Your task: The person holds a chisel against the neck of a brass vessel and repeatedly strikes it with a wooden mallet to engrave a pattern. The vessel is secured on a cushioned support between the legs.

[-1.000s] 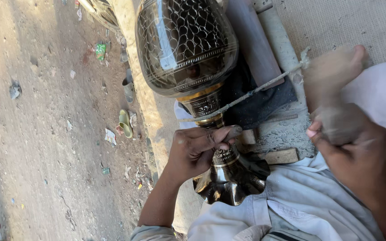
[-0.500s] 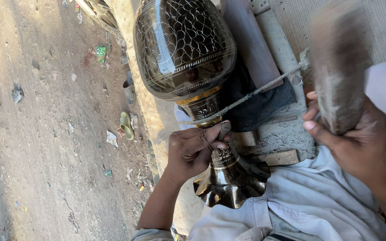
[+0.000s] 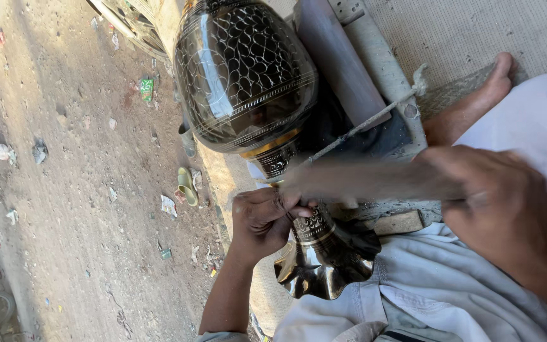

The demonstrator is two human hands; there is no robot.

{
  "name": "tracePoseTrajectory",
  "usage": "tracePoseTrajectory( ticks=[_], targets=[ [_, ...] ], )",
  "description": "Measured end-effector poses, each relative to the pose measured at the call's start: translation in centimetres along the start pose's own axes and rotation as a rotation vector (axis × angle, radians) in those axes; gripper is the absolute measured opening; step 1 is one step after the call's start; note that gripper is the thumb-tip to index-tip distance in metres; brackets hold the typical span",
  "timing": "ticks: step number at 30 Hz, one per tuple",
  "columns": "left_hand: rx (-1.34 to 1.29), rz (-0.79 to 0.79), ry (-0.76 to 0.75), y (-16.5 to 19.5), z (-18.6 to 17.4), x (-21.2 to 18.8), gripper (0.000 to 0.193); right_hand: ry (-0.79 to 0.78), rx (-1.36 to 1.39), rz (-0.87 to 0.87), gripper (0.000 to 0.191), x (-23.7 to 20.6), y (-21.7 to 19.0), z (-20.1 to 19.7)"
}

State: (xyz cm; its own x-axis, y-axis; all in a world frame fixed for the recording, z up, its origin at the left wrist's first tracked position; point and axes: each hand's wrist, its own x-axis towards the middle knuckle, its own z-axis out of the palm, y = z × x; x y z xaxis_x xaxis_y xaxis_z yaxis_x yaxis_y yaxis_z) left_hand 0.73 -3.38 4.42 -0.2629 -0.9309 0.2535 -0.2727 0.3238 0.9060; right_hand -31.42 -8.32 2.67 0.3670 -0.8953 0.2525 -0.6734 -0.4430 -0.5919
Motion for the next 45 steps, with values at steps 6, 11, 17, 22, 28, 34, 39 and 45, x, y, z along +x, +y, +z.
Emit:
tracePoseTrajectory(
  ticks=[6,11,17,22,28,34,39,45],
  targets=[
    [0.089,-0.055,-0.026,0.1,-0.2,-0.1,0.059,-0.070,0.409,0.360,0.051,-0.4,-0.5,0.1],
    [0.060,-0.032,-0.028,0.0,-0.4,0.0,0.058,-0.070,0.263,0.393,0.042,-0.5,-1.0,0.3],
    [0.056,-0.040,-0.035,-0.1,-0.5,0.1,0.060,-0.007,0.255,0.397,0.042,-0.8,-1.4,0.2],
    [0.043,-0.002,-0.040,-0.4,-0.6,0.1,0.058,-0.016,0.081,0.196,0.048,-0.9,-1.5,0.1],
    [0.096,0.021,-0.057,-0.9,-0.9,-0.1,0.062,-0.062,0.010,0.141,0.057,-0.8,-1.5,-0.4],
    [-0.003,0.024,-0.061,-0.9,-0.7,0.0,0.069,-0.036,0.078,0.151,0.064,-0.7,-1.6,-0.7],
    [0.015,0.018,-0.067,-0.6,-0.8,0.3,0.071,-0.051,0.403,0.411,0.050,-0.6,-1.8,-0.5],
    [-0.010,-0.022,-0.070,-0.6,-0.8,0.3,0.071,-0.097,0.456,0.497,0.041,-0.5,-1.7,-0.3]
  ],
)
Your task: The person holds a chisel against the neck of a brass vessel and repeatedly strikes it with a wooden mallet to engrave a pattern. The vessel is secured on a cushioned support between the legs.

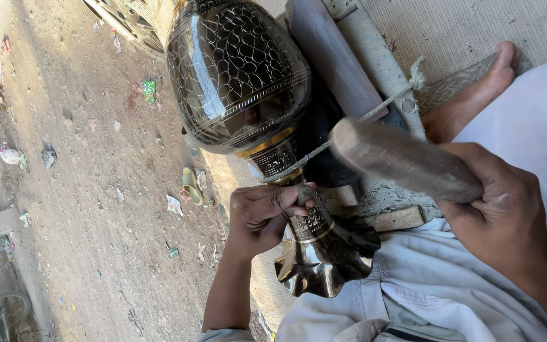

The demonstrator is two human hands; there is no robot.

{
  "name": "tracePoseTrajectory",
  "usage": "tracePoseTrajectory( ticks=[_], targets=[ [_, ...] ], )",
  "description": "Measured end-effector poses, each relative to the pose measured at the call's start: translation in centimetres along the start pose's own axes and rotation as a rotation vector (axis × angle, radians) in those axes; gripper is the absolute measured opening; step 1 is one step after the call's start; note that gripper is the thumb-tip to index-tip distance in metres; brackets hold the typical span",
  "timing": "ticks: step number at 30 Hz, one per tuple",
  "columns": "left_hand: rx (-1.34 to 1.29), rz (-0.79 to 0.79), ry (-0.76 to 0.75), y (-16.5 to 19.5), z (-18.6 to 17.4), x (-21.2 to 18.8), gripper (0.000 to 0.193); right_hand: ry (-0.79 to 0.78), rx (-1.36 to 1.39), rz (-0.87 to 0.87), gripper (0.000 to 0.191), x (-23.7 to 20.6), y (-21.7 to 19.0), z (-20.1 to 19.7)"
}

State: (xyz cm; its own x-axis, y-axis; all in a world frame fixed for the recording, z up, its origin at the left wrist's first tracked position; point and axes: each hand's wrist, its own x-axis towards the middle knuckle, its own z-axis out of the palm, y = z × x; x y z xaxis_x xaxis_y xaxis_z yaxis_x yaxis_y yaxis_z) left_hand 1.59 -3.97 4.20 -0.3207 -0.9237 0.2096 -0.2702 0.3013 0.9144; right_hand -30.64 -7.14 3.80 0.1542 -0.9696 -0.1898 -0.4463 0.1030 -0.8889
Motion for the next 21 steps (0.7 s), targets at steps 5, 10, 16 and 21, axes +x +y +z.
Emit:
tracePoseTrajectory(
  ticks=[5,10,16,21],
  targets=[
    [-0.026,0.022,0.000,-0.3,0.0,-0.1,0.068,0.046,-0.187,-0.157,0.044,0.1,0.6,-0.2],
    [0.012,0.033,-0.004,-0.5,-0.2,-0.2,0.064,0.061,-0.438,-0.319,0.049,0.0,1.1,-0.1],
    [0.106,0.009,0.008,0.2,0.2,0.1,0.065,0.071,-0.522,-0.336,0.054,0.4,0.3,-0.4],
    [0.061,-0.095,0.059,1.5,1.0,0.7,0.066,0.137,-0.084,-0.189,0.046,1.6,0.2,-0.7]
  ],
)
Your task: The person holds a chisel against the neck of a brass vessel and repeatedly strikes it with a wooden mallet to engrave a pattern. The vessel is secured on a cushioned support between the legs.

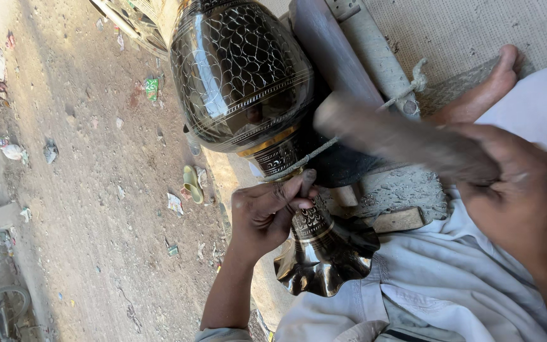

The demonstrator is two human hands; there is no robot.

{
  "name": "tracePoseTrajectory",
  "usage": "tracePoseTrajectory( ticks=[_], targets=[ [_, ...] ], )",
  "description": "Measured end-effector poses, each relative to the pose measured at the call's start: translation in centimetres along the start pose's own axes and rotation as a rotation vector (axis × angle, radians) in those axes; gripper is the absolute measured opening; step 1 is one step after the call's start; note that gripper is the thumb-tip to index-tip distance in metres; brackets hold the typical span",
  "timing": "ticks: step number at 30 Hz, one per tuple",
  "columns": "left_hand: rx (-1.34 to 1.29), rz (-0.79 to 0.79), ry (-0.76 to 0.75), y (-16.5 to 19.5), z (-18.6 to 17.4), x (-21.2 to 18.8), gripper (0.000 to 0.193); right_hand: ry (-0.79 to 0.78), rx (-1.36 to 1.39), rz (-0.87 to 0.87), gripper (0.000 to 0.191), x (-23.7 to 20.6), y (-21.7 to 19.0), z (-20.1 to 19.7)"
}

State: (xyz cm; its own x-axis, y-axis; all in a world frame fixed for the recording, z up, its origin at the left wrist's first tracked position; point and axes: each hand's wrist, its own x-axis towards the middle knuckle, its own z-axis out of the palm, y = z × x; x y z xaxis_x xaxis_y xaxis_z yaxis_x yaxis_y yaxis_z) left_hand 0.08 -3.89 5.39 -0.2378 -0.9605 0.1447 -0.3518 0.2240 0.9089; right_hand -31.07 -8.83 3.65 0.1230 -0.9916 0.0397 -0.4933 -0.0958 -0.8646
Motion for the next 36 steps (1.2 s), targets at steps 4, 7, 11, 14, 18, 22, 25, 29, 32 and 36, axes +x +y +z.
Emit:
tracePoseTrajectory(
  ticks=[4,7,11,14,18,22,25,29,32,36],
  targets=[
    [0.148,0.010,-0.007,0.9,0.2,0.4,0.065,-0.087,0.061,0.092,0.044,-0.5,0.8,1.0],
    [0.201,-0.013,-0.027,1.4,0.1,0.6,0.063,-0.111,-0.170,-0.074,0.050,-1.1,1.5,1.1],
    [0.226,-0.027,-0.035,1.6,0.0,0.4,0.060,-0.089,-0.205,-0.104,0.051,-1.5,1.5,1.0],
    [0.178,0.040,0.029,1.1,0.1,0.4,0.061,-0.104,-0.414,-0.176,0.059,-0.9,1.4,0.3],
    [0.066,0.020,0.045,0.4,0.0,0.1,0.062,-0.099,-0.385,-0.046,0.061,-0.4,1.5,0.1],
    [0.150,0.054,0.046,0.1,-0.1,-0.2,0.065,-0.077,0.140,0.005,0.046,-0.1,1.8,1.0],
    [0.156,0.056,0.045,0.1,-0.1,-0.2,0.063,-0.084,-0.027,-0.099,0.056,0.1,2.1,1.2],
    [0.119,0.031,0.036,0.2,-0.1,-0.2,0.063,-0.138,-0.064,0.035,0.054,-0.1,2.1,1.2],
    [0.117,0.056,0.027,0.0,-0.3,-0.2,0.063,-0.121,-0.171,-0.114,0.056,-0.4,2.1,1.3],
    [0.070,0.040,0.019,-0.3,-0.4,-0.3,0.066,-0.142,0.071,0.266,0.040,-0.8,2.0,1.9]
  ],
)
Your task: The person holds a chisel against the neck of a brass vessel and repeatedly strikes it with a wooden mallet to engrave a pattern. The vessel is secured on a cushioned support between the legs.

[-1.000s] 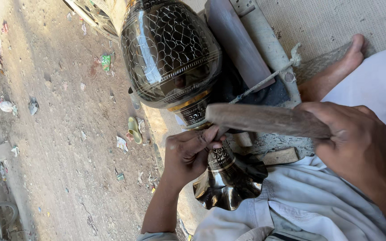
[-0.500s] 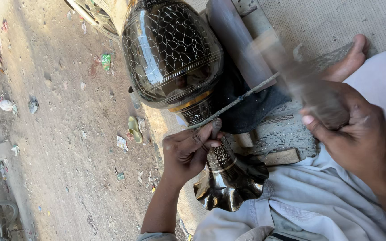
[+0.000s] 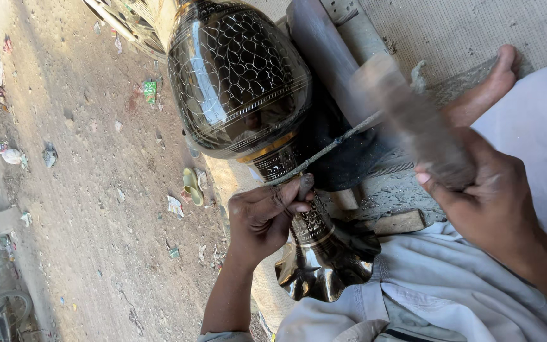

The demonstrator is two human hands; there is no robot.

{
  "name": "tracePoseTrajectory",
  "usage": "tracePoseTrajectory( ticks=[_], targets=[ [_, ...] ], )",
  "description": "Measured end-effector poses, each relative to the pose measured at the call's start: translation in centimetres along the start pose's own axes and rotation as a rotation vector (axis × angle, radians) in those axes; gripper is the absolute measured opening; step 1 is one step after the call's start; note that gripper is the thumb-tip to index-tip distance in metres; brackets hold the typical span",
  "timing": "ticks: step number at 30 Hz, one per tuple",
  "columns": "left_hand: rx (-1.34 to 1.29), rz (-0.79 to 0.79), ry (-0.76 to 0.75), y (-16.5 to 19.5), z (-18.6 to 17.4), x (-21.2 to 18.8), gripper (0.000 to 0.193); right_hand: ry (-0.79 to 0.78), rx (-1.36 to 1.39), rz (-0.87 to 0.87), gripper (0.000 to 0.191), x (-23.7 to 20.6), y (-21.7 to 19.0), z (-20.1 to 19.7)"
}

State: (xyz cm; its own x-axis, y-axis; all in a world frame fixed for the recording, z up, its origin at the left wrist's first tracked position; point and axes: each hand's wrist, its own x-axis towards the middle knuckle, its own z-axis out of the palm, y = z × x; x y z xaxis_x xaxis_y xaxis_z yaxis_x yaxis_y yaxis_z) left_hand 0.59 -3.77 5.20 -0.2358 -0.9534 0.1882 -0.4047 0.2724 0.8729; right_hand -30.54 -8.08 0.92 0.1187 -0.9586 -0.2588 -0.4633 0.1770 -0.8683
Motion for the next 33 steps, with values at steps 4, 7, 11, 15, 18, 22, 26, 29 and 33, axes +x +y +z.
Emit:
tracePoseTrajectory(
  ticks=[4,7,11,15,18,22,26,29,33],
  targets=[
    [-0.068,0.016,-0.012,-0.5,-0.1,0.0,0.065,0.145,-0.283,-0.438,0.049,-0.3,-0.1,0.2],
    [-0.096,0.004,-0.014,-0.5,-0.1,-0.2,0.064,0.053,-0.112,-0.200,0.041,-0.5,-0.5,0.2],
    [-0.088,0.019,-0.008,-0.7,-0.2,-0.2,0.063,0.049,-0.115,-0.230,0.049,-0.6,-1.1,0.0],
    [-0.098,0.012,-0.037,-1.1,-0.3,-0.1,0.062,0.087,-0.488,-0.459,0.059,-0.7,-1.4,-0.4],
    [-0.079,0.005,-0.020,-1.1,-0.3,-0.3,0.062,0.029,0.071,-0.267,0.055,-0.6,-1.3,-0.4],
    [-0.128,0.013,-0.025,-1.2,-0.3,-0.2,0.063,0.095,-0.273,-0.455,0.057,-0.6,-1.0,-0.7],
    [-0.099,0.014,-0.031,-1.2,-0.3,-0.1,0.062,0.038,-0.068,-0.242,0.051,-0.9,-0.9,-0.6],
    [-0.102,-0.008,-0.033,-1.1,-0.3,-0.1,0.061,0.076,-0.274,-0.342,0.054,-1.1,-1.1,-0.5],
    [-0.111,-0.005,-0.036,-1.1,-0.3,-0.1,0.062,-0.038,0.059,-0.043,0.038,-1.0,-1.5,-0.4]
  ],
)
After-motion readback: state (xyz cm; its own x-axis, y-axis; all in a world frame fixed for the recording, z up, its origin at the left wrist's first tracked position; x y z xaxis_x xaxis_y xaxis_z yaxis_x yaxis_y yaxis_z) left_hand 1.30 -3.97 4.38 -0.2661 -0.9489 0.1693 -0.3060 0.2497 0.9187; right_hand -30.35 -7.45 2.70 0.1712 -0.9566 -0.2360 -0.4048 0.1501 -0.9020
